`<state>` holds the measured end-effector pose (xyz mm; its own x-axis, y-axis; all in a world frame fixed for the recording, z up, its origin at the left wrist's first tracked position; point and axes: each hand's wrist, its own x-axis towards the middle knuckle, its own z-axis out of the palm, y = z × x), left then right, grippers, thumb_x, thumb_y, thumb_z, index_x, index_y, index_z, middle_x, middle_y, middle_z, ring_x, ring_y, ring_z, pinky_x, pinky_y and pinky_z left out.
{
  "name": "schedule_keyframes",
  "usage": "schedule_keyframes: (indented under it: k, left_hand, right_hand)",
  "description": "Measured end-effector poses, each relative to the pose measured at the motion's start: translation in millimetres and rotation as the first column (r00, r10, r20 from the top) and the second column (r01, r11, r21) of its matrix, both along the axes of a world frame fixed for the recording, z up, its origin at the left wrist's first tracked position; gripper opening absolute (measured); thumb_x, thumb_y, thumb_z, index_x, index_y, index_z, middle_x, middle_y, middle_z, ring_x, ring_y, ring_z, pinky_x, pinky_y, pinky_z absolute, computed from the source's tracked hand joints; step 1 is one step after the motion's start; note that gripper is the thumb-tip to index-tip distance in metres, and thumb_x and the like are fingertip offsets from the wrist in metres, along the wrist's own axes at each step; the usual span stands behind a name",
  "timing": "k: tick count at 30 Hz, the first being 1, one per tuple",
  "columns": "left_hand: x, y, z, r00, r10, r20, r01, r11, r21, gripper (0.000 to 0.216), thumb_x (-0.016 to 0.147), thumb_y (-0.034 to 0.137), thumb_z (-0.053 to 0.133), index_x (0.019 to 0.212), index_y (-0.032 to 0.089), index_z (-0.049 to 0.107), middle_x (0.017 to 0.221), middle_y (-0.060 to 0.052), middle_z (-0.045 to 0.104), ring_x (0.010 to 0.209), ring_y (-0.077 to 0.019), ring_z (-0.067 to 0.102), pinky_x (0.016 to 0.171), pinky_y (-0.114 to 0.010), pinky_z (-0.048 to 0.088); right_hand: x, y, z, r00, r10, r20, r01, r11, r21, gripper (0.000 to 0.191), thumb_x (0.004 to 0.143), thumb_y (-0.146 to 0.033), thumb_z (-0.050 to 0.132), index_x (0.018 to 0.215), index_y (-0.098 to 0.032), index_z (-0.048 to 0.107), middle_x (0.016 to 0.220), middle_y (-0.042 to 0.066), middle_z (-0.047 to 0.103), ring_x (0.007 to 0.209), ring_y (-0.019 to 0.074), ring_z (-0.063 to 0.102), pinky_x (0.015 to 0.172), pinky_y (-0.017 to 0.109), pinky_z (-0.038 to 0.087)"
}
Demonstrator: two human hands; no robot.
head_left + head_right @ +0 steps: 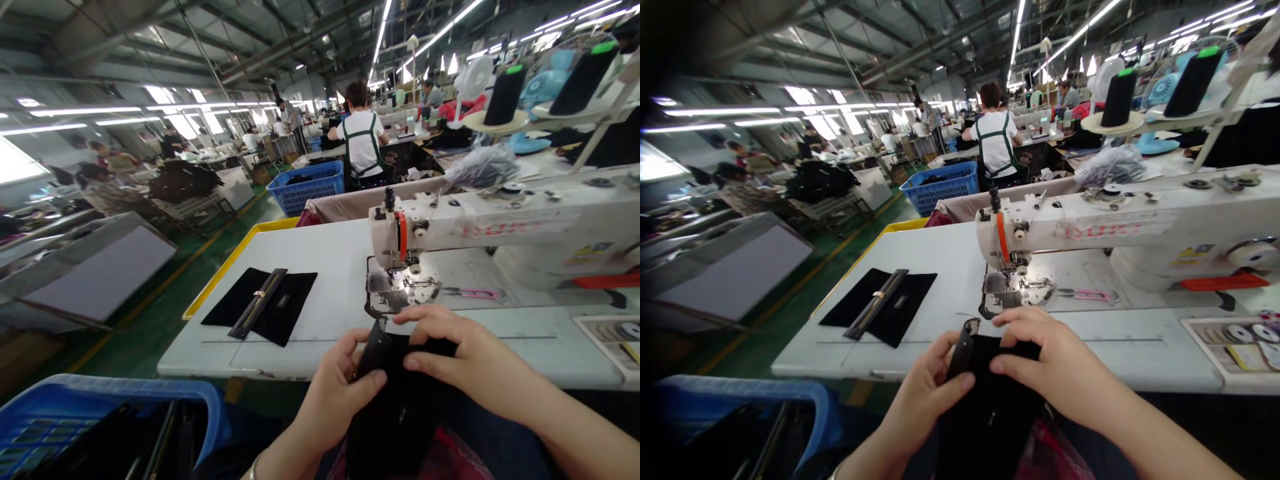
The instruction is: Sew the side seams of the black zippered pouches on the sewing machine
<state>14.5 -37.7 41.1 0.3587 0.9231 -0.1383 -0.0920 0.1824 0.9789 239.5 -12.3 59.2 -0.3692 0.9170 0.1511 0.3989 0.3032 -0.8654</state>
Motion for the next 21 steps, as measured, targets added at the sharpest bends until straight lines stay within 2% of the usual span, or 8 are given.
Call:
schedule_keyframes:
  k: [2,4,7,9,15,21]
  left_hand:
    - [2,1,3.5,0.996,-0.001,0.092,0.000,1.000,0.006,0.049,0.077,0.036,0.084,0.120,0.020,0.065,0.105,-0.008,0.074,0.093,-0.0213,0.070,0.082,-0.028,0.054]
    - [4,2,5.0,0.993,0.088,0.079,-0.092,0.995,0.047,0.040,0.076,0.034,0.086,0.110,0.017,0.072,0.105,-0.008,0.075,0.096,-0.0205,0.069,0.086,-0.027,0.053]
    - [8,4,4.5,0.965,0.254,0.060,-0.257,0.966,0.038,0.029,0.076,0.031,0.086,0.099,0.016,0.076,0.096,-0.007,0.076,0.089,-0.0183,0.069,0.084,-0.026,0.054]
    - [10,4,3.5,0.949,0.306,0.070,-0.308,0.951,0.018,0.030,0.075,0.030,0.086,0.099,0.016,0.076,0.097,-0.007,0.077,0.089,-0.0184,0.070,0.085,-0.027,0.055]
    - [13,3,2.8,0.940,0.313,0.133,-0.308,0.950,-0.058,0.023,0.073,0.027,0.087,0.091,0.016,0.078,0.092,-0.005,0.076,0.084,-0.0154,0.068,0.083,-0.025,0.054]
    - [14,1,3.2,0.936,0.309,0.168,-0.295,0.950,-0.106,0.024,0.070,0.027,0.089,0.089,0.017,0.077,0.088,-0.003,0.075,0.080,-0.0133,0.066,0.079,-0.023,0.053]
  right_hand:
    - [3,-1,2.0,0.998,0.046,0.039,-0.043,0.996,-0.075,0.014,0.085,-0.034,0.072,0.076,-0.024,0.067,0.093,0.001,0.070,0.090,0.0210,0.064,0.079,0.034,0.049]
    - [2,-4,4.0,0.997,0.030,0.076,-0.025,0.997,-0.070,0.016,0.084,-0.033,0.072,0.074,-0.024,0.064,0.079,-0.002,0.066,0.076,0.0177,0.061,0.068,0.030,0.046]
    - [0,-10,7.2,0.999,-0.008,0.044,0.007,1.000,0.020,0.022,0.085,-0.040,0.073,0.072,-0.025,0.064,0.082,-0.001,0.067,0.079,0.0181,0.061,0.069,0.030,0.047]
    - [-1,-12,8.8,1.000,-0.011,0.004,0.011,0.999,0.048,0.025,0.088,-0.044,0.070,0.072,-0.026,0.065,0.084,-0.001,0.067,0.080,0.0187,0.062,0.070,0.031,0.048]
    - [-2,-14,9.0,0.999,-0.049,-0.006,0.049,0.993,0.112,0.025,0.087,-0.042,0.070,0.068,-0.027,0.064,0.078,0.000,0.066,0.073,0.0197,0.061,0.064,0.033,0.047]
    - [-2,-13,8.1,0.999,-0.053,-0.002,0.053,0.993,0.105,0.024,0.086,-0.041,0.069,0.068,-0.027,0.064,0.076,-0.001,0.066,0.069,0.0189,0.060,0.062,0.033,0.047]
